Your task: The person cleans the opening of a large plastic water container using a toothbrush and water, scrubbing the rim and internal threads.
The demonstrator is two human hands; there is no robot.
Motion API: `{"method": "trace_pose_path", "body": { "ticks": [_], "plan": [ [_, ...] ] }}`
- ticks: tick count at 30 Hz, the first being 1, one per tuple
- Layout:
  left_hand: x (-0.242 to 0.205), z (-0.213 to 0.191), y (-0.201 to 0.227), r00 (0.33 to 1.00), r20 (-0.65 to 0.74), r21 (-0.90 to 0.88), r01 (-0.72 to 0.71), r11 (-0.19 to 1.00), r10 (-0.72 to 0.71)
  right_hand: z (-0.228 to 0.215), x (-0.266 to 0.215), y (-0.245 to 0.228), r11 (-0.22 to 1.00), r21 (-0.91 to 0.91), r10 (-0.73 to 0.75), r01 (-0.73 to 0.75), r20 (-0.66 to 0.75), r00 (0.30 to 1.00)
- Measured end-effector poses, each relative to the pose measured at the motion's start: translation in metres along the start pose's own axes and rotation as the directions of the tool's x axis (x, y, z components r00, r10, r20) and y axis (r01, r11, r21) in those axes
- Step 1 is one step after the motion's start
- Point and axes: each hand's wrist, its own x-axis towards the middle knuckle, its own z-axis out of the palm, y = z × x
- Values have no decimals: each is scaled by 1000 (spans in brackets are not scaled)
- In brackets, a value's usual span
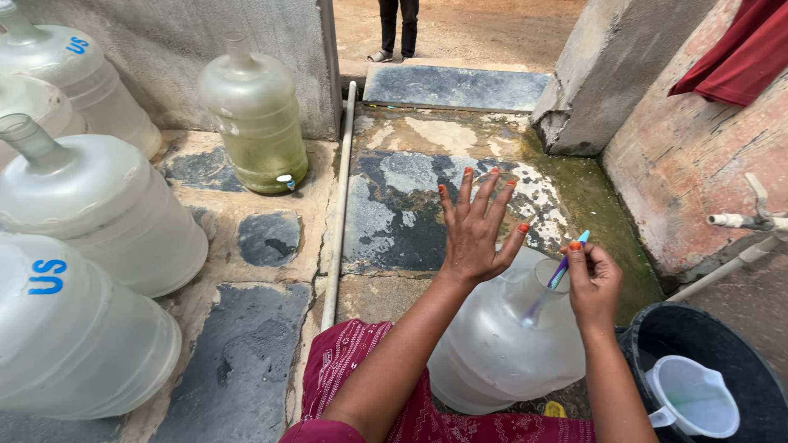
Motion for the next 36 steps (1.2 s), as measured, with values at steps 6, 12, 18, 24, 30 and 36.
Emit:
{"method": "trace_pose_path", "body": {
  "ticks": [6, 12, 18, 24, 30, 36],
  "plan": [
    [-9, 12, 12, 994, -15, -70, -110, 991, 109, -12, -1, 12, 999, 33, 1, -1, 1, 1000],
    [-12, 9, 9, 993, -19, -40, -114, 993, 113, -2, -4, 20, 997, 74, 15, -17, 34, 999],
    [-12, 14, 5, 994, -10, -46, -105, 993, 104, -3, -2, 21, 997, 72, -5, 2, 40, 999],
    [-4, -3, 6, 993, -81, 48, -79, 996, 82, 5, -5, 10, 996, 84, 33, -37, 47, 998],
    [6, -18, 15, 983, -159, -158, -115, 981, 89, -2, -10, 4, 986, 154, 58, -63, 39, 998],
    [-10, -8, 29, 986, 164, -356, 21, 934, 41, 16, -7, -1, 939, 339, 23, -49, 83, 996]
  ]
}}
